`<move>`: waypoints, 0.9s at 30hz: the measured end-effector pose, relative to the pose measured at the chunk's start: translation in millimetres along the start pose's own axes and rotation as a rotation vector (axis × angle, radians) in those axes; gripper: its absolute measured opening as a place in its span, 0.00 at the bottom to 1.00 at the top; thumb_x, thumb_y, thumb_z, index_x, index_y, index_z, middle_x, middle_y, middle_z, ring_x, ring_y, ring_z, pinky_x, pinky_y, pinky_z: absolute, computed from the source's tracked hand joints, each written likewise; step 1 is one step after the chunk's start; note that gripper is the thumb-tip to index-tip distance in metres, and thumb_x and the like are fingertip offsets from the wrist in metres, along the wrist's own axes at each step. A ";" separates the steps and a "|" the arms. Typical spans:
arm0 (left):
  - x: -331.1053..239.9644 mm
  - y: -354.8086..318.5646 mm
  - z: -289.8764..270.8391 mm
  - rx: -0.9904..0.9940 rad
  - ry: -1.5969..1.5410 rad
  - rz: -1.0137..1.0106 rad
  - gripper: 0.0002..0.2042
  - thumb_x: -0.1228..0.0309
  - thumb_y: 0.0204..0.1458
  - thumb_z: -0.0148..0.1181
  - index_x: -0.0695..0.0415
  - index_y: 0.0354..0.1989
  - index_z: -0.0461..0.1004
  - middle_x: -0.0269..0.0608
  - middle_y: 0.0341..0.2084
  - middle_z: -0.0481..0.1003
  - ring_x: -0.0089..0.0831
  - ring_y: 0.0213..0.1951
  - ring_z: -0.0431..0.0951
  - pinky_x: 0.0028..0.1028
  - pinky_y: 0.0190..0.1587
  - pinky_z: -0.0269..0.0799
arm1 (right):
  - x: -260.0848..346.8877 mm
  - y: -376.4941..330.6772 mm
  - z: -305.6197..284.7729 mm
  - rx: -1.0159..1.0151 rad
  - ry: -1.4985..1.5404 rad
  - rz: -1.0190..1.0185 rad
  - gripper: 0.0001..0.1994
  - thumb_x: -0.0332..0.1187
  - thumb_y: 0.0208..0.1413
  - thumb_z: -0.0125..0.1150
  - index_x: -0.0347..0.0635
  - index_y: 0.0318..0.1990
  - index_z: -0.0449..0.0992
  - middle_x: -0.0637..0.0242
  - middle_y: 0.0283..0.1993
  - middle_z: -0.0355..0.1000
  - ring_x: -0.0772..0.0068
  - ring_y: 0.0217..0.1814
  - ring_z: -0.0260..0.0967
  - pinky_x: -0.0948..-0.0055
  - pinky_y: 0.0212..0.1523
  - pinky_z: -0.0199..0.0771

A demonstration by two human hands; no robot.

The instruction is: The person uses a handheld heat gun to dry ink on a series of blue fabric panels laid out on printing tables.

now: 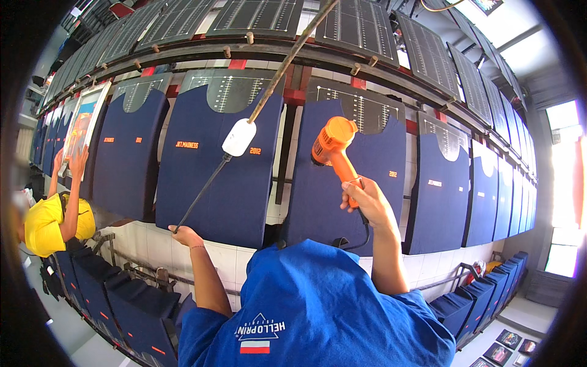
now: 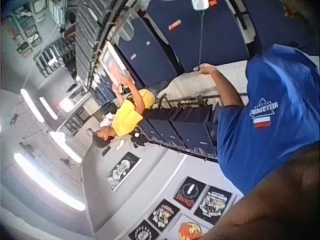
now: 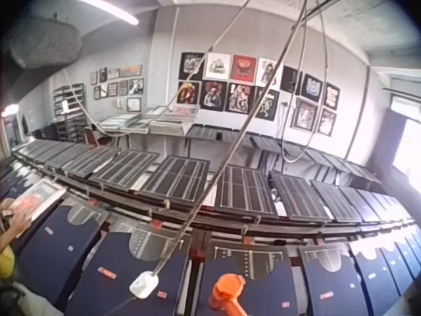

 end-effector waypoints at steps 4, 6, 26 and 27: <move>6.1 7.4 0.0 -0.022 0.006 0.012 0.33 0.50 0.69 0.33 0.76 0.56 0.66 0.73 0.53 0.70 0.63 0.55 0.73 0.46 0.61 0.68 | 0.5 0.6 1.7 0.013 0.000 0.003 0.15 0.41 0.61 0.60 0.36 0.43 0.71 0.71 0.27 0.70 0.80 0.27 0.71 0.80 0.28 0.71; 3.8 3.6 1.1 -0.008 0.003 0.014 0.33 0.50 0.69 0.33 0.76 0.56 0.66 0.73 0.53 0.70 0.63 0.55 0.73 0.46 0.60 0.68 | -0.2 0.6 0.7 0.011 0.008 0.004 0.15 0.41 0.62 0.60 0.36 0.43 0.71 0.71 0.27 0.70 0.80 0.28 0.71 0.80 0.29 0.70; -3.8 -4.3 -0.5 -0.023 -0.009 0.032 0.34 0.51 0.69 0.34 0.79 0.51 0.68 0.76 0.50 0.71 0.65 0.54 0.73 0.48 0.59 0.69 | -0.2 -9.4 -7.0 -0.063 -0.020 0.009 0.13 0.39 0.61 0.60 0.36 0.40 0.73 0.70 0.27 0.71 0.79 0.26 0.72 0.80 0.27 0.71; -1.7 -2.0 -0.1 -0.020 -0.011 0.037 0.34 0.50 0.69 0.34 0.80 0.51 0.68 0.76 0.50 0.71 0.65 0.54 0.73 0.48 0.59 0.69 | -0.7 -10.9 -3.1 -0.068 -0.033 -0.010 0.13 0.38 0.61 0.60 0.36 0.40 0.73 0.70 0.27 0.71 0.80 0.26 0.72 0.80 0.27 0.71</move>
Point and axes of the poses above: each hand's wrist, its own y-axis towards the middle knuckle, its own z-axis out of the palm, x = y × z, the point moved 1 cm from there along y, towards the middle knuckle
